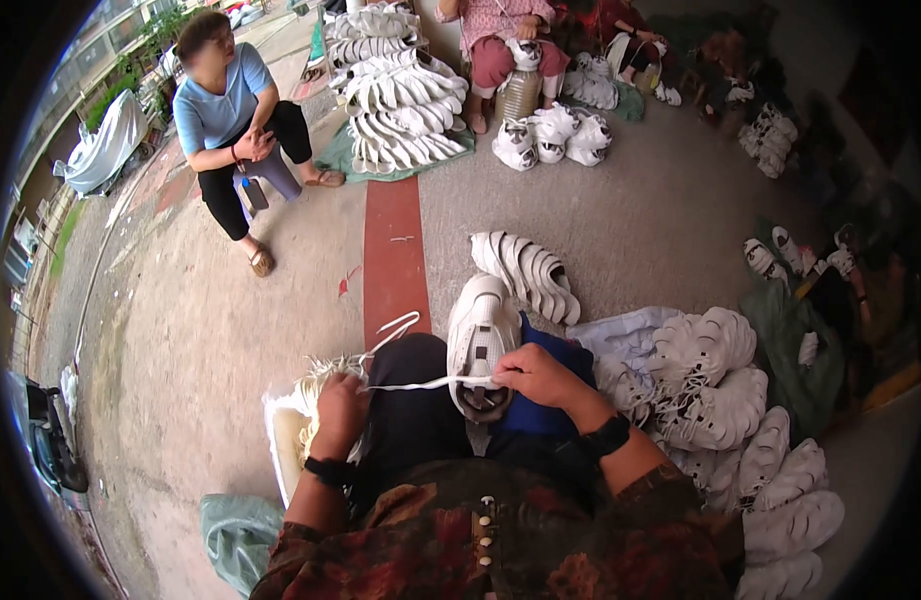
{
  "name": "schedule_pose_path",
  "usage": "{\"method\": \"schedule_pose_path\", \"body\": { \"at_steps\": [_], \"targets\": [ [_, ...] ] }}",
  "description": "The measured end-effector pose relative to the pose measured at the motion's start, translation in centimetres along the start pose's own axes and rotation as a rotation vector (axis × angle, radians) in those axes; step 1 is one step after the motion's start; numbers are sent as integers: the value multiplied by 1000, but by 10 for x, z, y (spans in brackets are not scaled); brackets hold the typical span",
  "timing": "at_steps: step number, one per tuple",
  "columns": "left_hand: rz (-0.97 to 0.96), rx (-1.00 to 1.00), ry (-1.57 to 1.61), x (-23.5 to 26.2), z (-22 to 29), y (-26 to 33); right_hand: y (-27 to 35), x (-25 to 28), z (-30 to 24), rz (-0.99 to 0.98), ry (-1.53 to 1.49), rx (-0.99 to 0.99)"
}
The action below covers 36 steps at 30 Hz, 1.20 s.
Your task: The recorder is lacing white athletic shoes, inserting laces through the eyelets and securing them.
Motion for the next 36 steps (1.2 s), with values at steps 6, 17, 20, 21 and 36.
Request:
{"method": "schedule_pose_path", "body": {
  "at_steps": [6, 17, 20, 21, 36],
  "targets": [
    [-580, 117, 1158, -6, 173, -37, -19, -10, -14, 33, 35, 42],
    [-272, 85, 892, -61, 132, -70, -40, 45, 34, 331, 212, 33],
    [-242, 69, 826, -68, 131, -78, -57, 32, 37, 309, 363, 99],
    [-255, 75, 803, -72, 130, -79, -61, 27, 38, 287, 501, 121],
    [-155, -168, 324, -67, 152, -99, -83, 21, 80, 175, 483, -182]
  ]
}}
Point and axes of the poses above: each hand's wrist, its own y-axis away from the middle knuckle, its own x-axis out of the back of the hand, z = x × y, the point moved 10 cm from there along -y, towards the middle knuckle, and after that the axes turned 13 degrees about z, right-handed, at the moved point
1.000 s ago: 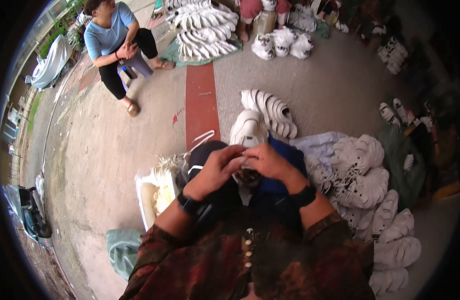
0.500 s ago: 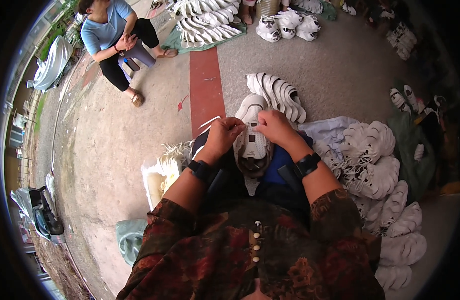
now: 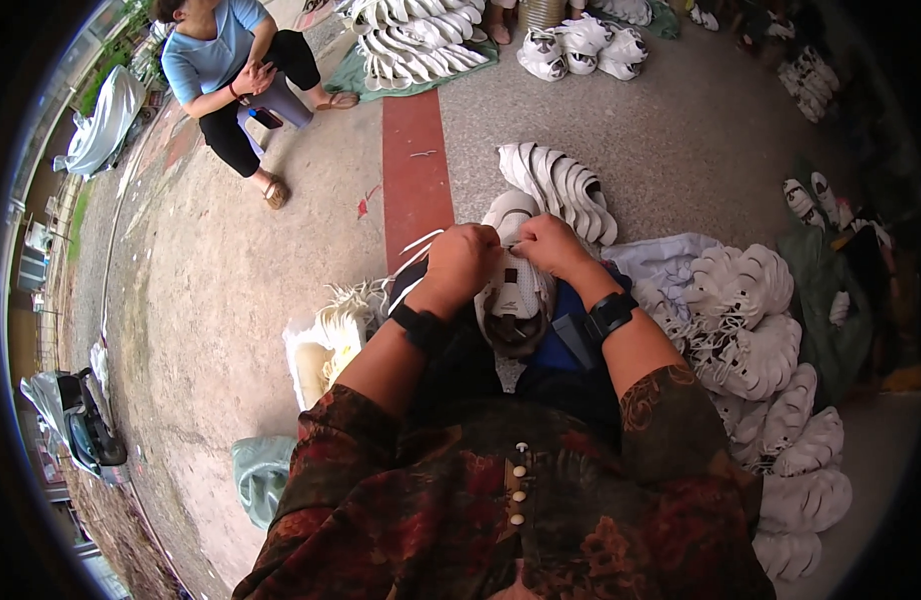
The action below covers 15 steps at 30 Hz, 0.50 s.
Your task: The recorder is lacing white athletic shoes, inserting laces through the eyelets and securing them.
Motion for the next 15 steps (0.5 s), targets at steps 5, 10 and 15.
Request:
{"method": "schedule_pose_path", "body": {
  "at_steps": [5, 10, 15],
  "targets": [
    [-2, -65, 10, -6, 7, -5, 1, 0, 9, 47, -101, 0],
    [11, 132, 529, -23, -17, 2, 12, 6, 4, 119, -244, 24],
    [31, 205, 474, -16, -21, 1, 18, 21, -13, 360, 57, 150]
  ]
}}
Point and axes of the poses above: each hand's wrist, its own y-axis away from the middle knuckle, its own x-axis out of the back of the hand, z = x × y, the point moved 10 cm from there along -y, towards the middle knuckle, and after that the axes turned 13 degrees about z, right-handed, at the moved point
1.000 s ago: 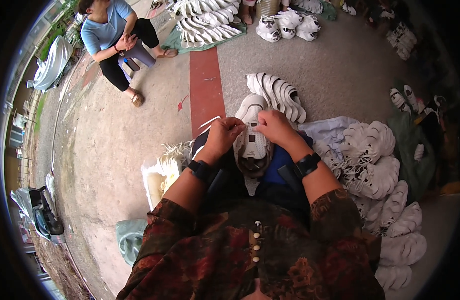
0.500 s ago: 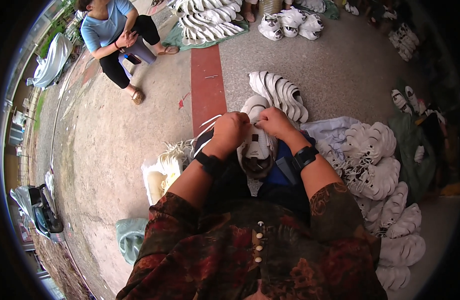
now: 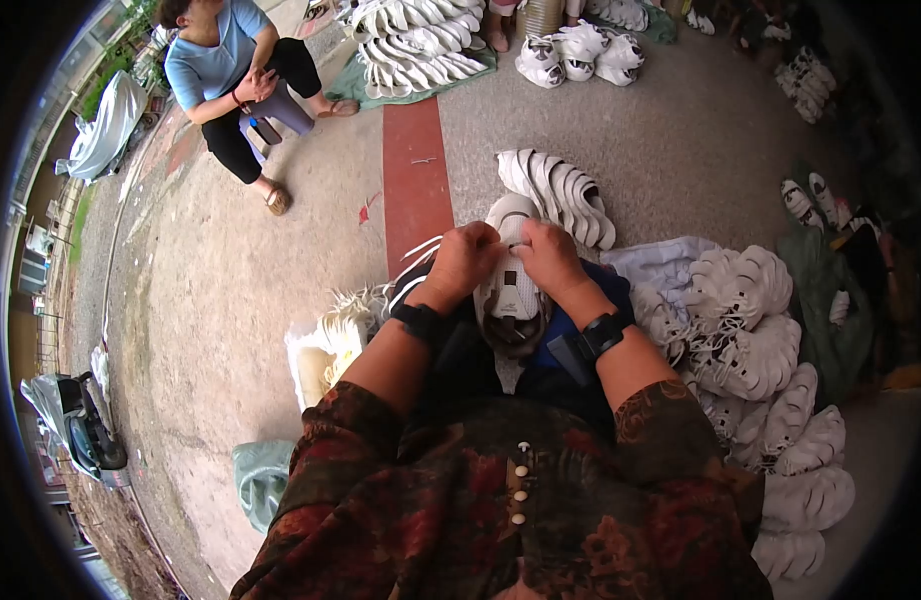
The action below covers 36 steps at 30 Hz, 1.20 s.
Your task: The recorder is lacing white athletic shoes, inserting laces through the eyelets and securing them.
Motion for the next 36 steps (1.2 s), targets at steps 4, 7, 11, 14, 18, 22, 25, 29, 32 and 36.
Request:
{"method": "schedule_pose_path", "body": {
  "at_steps": [4, 7, 11, 14, 18, 22, 25, 29, 32, 36],
  "targets": [
    [4, -162, -131, -2, 12, 1, 0, 3, -6, -60, -58, 37],
    [11, -366, -212, -13, 28, 0, 0, 1, -9, -87, -61, 86],
    [-70, -79, -92, -14, -2, -5, 1, -7, -20, -113, 180, 300],
    [-30, 10, -48, -7, -7, -5, 4, -3, -31, -133, 165, 468],
    [-121, 26, 47, -11, -7, 0, 4, 31, -23, -102, 29, 472],
    [-133, 8, 63, -14, 0, 0, 5, 39, -2, -110, -315, 152],
    [-137, 15, 38, -14, 1, -1, 7, 24, -6, -81, -337, 143],
    [-133, -26, 29, -6, 2, -3, 8, 16, -9, -32, -41, 279],
    [-132, -146, -131, 22, 5, 0, 12, 31, 3, 16, 201, 339],
    [-126, -90, -176, 94, -27, 7, 24, 108, 93, 27, 290, 85]
  ]
}}
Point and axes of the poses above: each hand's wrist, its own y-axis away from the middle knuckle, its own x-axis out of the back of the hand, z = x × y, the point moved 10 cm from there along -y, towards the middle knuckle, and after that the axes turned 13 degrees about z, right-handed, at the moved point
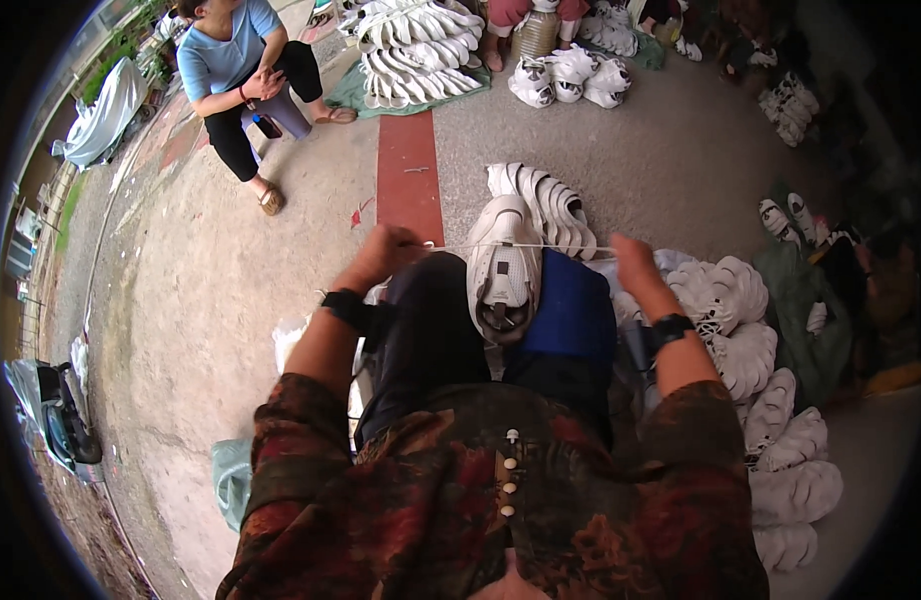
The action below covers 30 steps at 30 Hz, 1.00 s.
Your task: The recorder is lacing white athletic shoes, inserting laces through the eyelets and securing them.
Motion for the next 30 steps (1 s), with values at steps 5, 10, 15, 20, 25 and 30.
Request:
{"method": "schedule_pose_path", "body": {
  "at_steps": [5, 10, 15, 20, 25, 30],
  "targets": [
    [11, 271, -6, 84, -53, 50, 46, 84, 48, -74, 115, 133],
    [217, 466, 99, 157, -116, 122, 80, 158, 107, 65, 608, -20],
    [163, 505, 88, 198, -141, 167, 136, 269, 181, 235, 879, -311],
    [233, 681, 86, 229, -217, 218, 181, 343, 195, 282, 1021, -487],
    [248, 814, 3, 256, -241, 270, 191, 343, 213, 243, 1128, -453],
    [321, 883, -224, 297, -284, 318, 200, 261, 273, 285, 791, -680]
  ]
}}
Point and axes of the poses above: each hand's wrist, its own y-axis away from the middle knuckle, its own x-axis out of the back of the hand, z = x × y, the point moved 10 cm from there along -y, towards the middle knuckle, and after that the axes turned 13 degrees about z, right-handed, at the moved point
